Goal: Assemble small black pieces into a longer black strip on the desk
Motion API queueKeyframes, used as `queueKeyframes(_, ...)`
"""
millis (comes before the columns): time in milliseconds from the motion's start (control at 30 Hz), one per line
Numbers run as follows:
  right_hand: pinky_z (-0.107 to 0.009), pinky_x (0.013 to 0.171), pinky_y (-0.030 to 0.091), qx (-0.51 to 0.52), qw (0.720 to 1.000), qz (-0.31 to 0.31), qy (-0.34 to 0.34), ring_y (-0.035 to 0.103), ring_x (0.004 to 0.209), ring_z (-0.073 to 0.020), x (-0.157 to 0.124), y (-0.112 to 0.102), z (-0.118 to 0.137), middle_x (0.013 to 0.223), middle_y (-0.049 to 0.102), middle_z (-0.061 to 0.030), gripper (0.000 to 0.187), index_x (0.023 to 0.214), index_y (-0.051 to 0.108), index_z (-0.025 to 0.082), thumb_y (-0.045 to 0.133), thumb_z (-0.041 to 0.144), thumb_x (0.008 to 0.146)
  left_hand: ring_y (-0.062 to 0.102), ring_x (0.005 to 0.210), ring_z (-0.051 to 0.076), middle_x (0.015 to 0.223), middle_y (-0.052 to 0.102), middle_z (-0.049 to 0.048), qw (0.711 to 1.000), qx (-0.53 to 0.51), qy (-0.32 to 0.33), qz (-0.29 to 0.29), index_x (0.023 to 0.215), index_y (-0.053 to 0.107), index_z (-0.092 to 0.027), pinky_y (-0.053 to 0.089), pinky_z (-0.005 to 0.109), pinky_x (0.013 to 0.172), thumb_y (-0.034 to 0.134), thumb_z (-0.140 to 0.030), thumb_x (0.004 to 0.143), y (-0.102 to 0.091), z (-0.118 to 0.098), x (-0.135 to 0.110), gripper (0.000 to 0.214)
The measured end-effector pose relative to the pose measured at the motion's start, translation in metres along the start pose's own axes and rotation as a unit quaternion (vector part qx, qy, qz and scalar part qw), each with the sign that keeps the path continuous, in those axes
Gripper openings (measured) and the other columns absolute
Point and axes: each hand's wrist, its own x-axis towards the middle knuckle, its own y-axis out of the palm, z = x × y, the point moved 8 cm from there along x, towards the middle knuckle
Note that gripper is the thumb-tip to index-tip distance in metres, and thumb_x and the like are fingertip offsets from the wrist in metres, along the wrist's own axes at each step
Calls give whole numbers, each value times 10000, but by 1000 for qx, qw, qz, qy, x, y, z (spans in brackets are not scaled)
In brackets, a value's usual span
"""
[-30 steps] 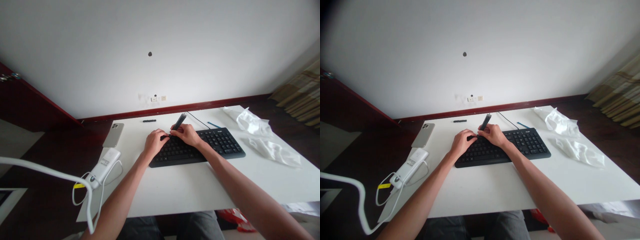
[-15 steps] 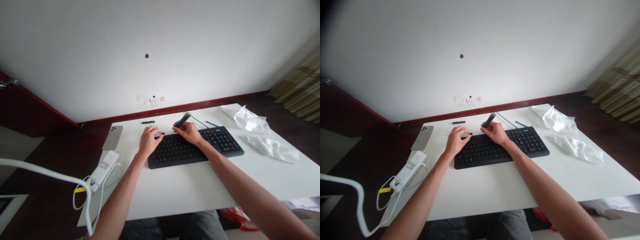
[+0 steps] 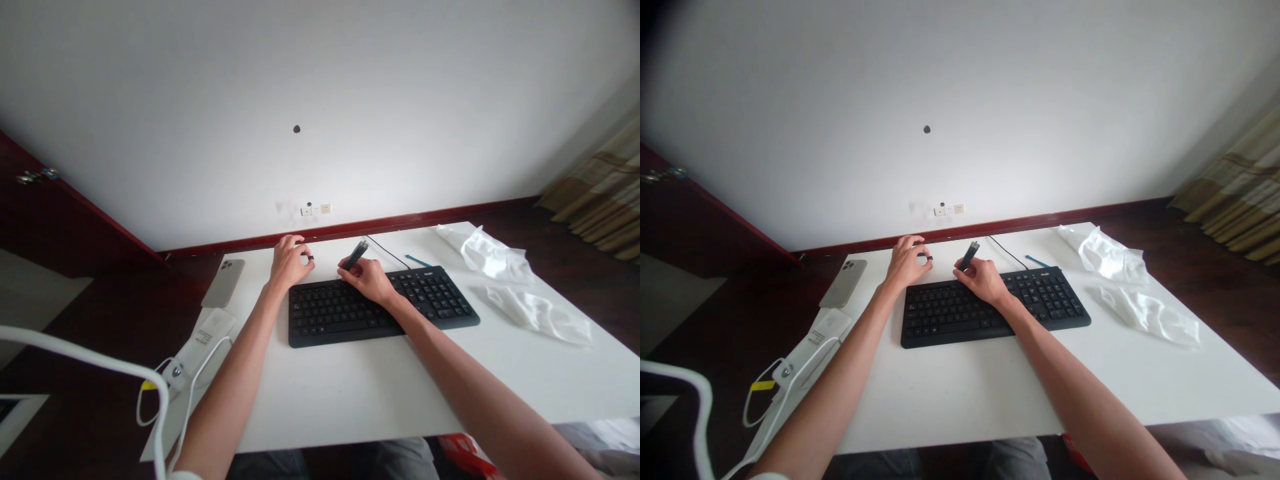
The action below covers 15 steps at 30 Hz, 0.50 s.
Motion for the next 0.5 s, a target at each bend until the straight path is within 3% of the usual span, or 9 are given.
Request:
queueKeyframes(133,-329,755,608,10,1000,5,0,765,744,-234,0,0,0,778,780,-54,269,1037,742,187,696,417,907,473,1321,324,1344,618,68,999,13,9,28,837,722,-249,391,510,1136,761,-213,783,22,8,22,76)
queueKeyframes(267,-321,728,604,0,1000,5,5,760,725,-234,1,0,-2,752,770,-46,264,1036,745,193,699,416,902,480,1304,316,1318,630,63,998,34,5,44,830,728,-254,384,501,1134,754,-219,777,40,22,29,68)
queueKeyframes(500,-319,731,607,7,1000,7,6,760,715,-229,2,2,-6,762,774,-44,255,1042,742,199,702,410,904,493,1274,302,1288,646,54,999,33,6,39,852,728,-254,385,484,1122,720,-229,803,48,30,30,56)
